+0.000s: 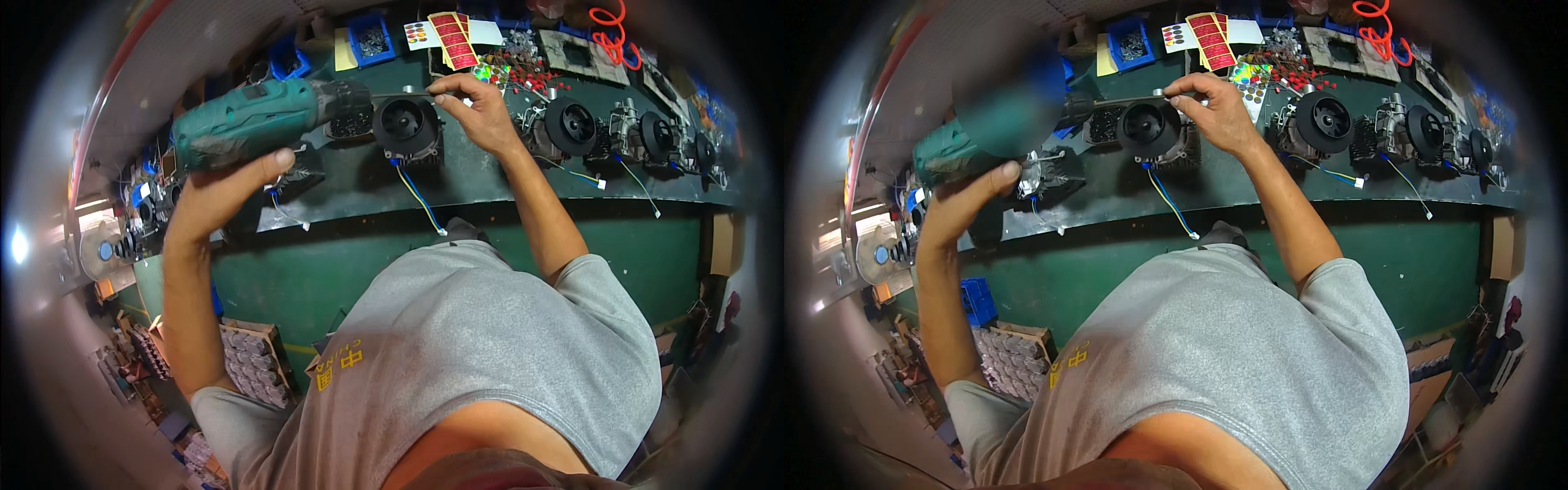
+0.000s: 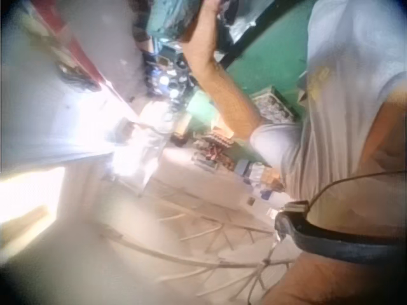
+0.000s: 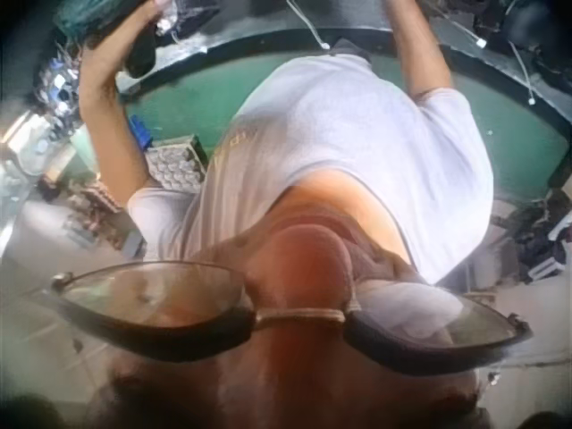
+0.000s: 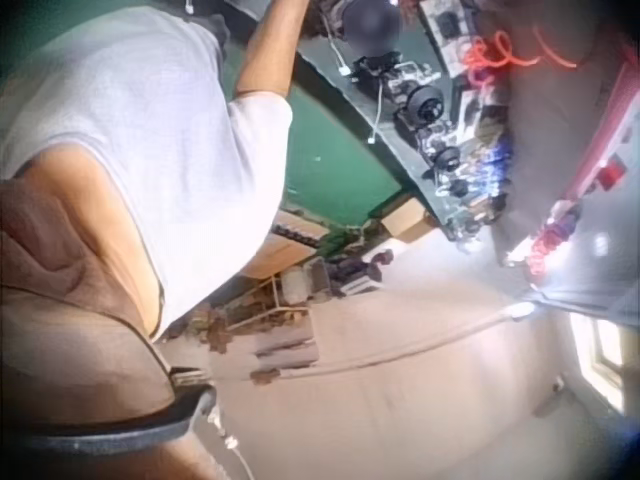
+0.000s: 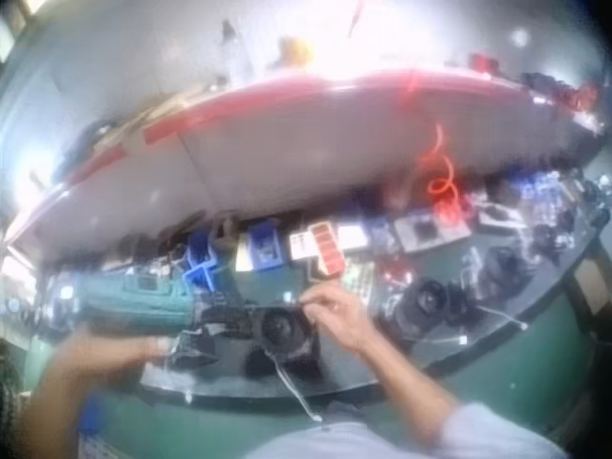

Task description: The person uses a cordless drill to fasten screws into small black cylindrical electronic components on a workbench. They repeatedly pick up screws, align them with the drill, and drive them into the components.

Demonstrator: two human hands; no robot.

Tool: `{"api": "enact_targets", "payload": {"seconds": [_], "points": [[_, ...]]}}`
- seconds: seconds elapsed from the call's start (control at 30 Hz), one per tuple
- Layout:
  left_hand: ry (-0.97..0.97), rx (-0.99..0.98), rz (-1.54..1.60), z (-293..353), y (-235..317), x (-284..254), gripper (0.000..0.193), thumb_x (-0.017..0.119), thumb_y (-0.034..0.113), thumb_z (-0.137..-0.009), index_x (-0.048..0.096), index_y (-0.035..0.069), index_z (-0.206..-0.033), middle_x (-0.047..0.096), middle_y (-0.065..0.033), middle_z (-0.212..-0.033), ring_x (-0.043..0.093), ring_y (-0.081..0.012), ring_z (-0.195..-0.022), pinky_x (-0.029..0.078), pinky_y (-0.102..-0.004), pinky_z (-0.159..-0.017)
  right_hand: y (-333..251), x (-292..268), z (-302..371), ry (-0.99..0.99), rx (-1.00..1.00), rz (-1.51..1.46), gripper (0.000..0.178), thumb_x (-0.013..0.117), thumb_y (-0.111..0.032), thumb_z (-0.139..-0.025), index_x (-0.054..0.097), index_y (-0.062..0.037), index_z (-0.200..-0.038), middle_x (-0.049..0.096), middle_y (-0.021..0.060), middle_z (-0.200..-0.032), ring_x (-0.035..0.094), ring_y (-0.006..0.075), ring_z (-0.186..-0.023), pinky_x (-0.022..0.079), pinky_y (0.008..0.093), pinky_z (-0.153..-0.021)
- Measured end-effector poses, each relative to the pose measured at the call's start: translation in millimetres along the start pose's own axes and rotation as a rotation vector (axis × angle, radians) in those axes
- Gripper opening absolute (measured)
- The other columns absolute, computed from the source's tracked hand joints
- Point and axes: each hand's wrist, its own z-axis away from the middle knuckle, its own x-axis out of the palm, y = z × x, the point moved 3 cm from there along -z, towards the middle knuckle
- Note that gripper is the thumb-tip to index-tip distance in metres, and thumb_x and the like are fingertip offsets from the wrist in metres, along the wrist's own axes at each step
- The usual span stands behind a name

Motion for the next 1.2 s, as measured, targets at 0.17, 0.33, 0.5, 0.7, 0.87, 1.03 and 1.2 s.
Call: {"api": "enact_targets", "payload": {"seconds": [0.17, 0.33, 0.5, 0.7, 0.87, 1.03, 1.2], "points": [[-0.201, -0.023, -0.453, -71, 44, 22, 0.036, 0.081, 0.028, -0.086, 0.071, 0.003, -0.111, 0.068, -0.001, -0.087, 0.06, -0.0108, -0.08, 0.052, -0.0297, -0.072, 53, 2, -9, -0.012, 0.068, -0.04, 0.036, 0.047, 0.006, -0.085, 0.07, 0.0001, -0.112, 0.072, 0.0125, -0.109, 0.065, 0.0198, -0.107, 0.05, 0.0303, -0.094], [-0.317, -0.048, -0.604, -109, 58, 44, 0.034, 0.08, 0.024, -0.086, 0.069, 0.003, -0.11, 0.067, -0.0015, -0.083, 0.058, -0.0114, -0.075, 0.052, -0.0306, -0.071, 91, 12, 3, -0.049, 0.214, -0.244, 0.05, 0.04, 0.012, -0.083, 0.058, 0.0019, -0.129, 0.071, 0.0136, -0.114, 0.064, 0.0179, -0.115, 0.047, 0.0305, -0.102], [-0.358, 0.011, -0.526, -121, 49, 48, 0.034, 0.08, 0.019, -0.086, 0.068, 0.003, -0.113, 0.067, -0.0016, -0.084, 0.058, -0.0117, -0.076, 0.052, -0.0315, -0.072, 103, 17, 2, -0.061, 0.242, -0.223, 0.051, 0.038, 0.012, -0.081, 0.056, 0.0024, -0.128, 0.072, 0.0147, -0.113, 0.065, 0.019, -0.115, 0.046, 0.0315, -0.103], [-0.405, -0.049, -0.53, -128, 40, 54, 0.033, 0.079, 0.017, -0.086, 0.068, 0.003, -0.114, 0.067, -0.0021, -0.085, 0.059, -0.0112, -0.077, 0.053, -0.0314, -0.073, 115, 21, 9, -0.037, 0.191, -0.216, 0.05, 0.039, 0.011, -0.082, 0.056, 0.0029, -0.129, 0.071, 0.0163, -0.115, 0.066, 0.0209, -0.116, 0.048, 0.0323, -0.102], [-0.403, -0.009, -0.579, -130, 41, 57, 0.035, 0.079, 0.017, -0.085, 0.068, 0.003, -0.115, 0.069, -0.0035, -0.087, 0.061, -0.0122, -0.078, 0.053, -0.0322, -0.073, 118, 23, 13, -0.011, 0.178, -0.234, 0.049, 0.042, 0.01, -0.083, 0.055, 0.0036, -0.13, 0.07, 0.0166, -0.119, 0.065, 0.0207, -0.117, 0.049, 0.0317, -0.101], [-0.448, 0.121, -0.628, -131, 57, 65, 0.036, 0.078, 0.014, -0.083, 0.067, 0.004, -0.116, 0.071, -0.0068, -0.093, 0.064, -0.0142, -0.082, 0.054, -0.0334, -0.078, 126, 28, 34, 0.192, 0.316, -0.392, 0.037, 0.055, 0.003, -0.088, 0.06, 0.0024, -0.126, 0.069, 0.0136, -0.118, 0.064, 0.017, -0.111, 0.051, 0.028, -0.093], [-0.497, 0.214, -0.599, -136, 59, 68, 0.034, 0.081, 0.018, -0.084, 0.07, 0.006, -0.115, 0.072, -0.0039, -0.093, 0.062, -0.0126, -0.076, 0.054, -0.0308, -0.07, 137, 42, 55, 0.214, 0.401, -0.249, 0.046, 0.072, -0.008, -0.083, 0.062, -0.0007, -0.127, 0.068, 0.0113, -0.108, 0.064, 0.018, -0.097, 0.051, 0.0302, -0.087]]}}
